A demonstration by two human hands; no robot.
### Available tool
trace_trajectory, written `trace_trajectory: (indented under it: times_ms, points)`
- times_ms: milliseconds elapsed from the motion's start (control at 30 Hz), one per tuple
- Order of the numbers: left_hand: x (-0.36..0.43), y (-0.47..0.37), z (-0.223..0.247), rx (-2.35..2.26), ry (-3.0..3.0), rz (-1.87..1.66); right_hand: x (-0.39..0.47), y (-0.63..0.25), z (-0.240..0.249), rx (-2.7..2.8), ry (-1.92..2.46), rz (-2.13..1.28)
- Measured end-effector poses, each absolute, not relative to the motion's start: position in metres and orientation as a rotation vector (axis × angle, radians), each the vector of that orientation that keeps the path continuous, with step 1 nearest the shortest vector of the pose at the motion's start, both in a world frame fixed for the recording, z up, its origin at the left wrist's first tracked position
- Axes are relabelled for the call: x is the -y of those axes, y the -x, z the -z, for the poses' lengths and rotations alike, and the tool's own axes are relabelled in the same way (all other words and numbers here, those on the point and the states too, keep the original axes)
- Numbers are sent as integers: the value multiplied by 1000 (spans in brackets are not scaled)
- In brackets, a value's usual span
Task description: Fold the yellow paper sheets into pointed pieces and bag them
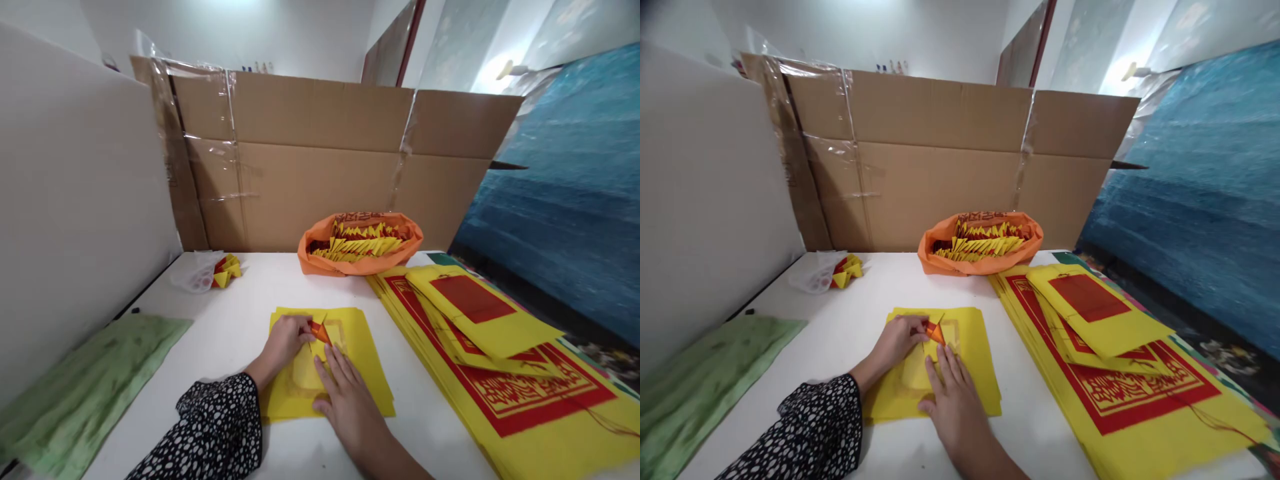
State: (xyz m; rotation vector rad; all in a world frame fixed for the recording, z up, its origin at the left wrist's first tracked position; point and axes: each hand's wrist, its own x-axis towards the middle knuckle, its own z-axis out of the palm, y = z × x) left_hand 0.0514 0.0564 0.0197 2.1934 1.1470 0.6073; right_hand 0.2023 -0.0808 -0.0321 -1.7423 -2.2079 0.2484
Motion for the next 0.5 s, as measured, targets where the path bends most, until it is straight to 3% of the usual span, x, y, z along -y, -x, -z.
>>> trace_trajectory:
  times_ms: [500]
  points:
    - [-57,-51,-10,-1162,-2172,-664,79,-206,17,2245,1717,-377]
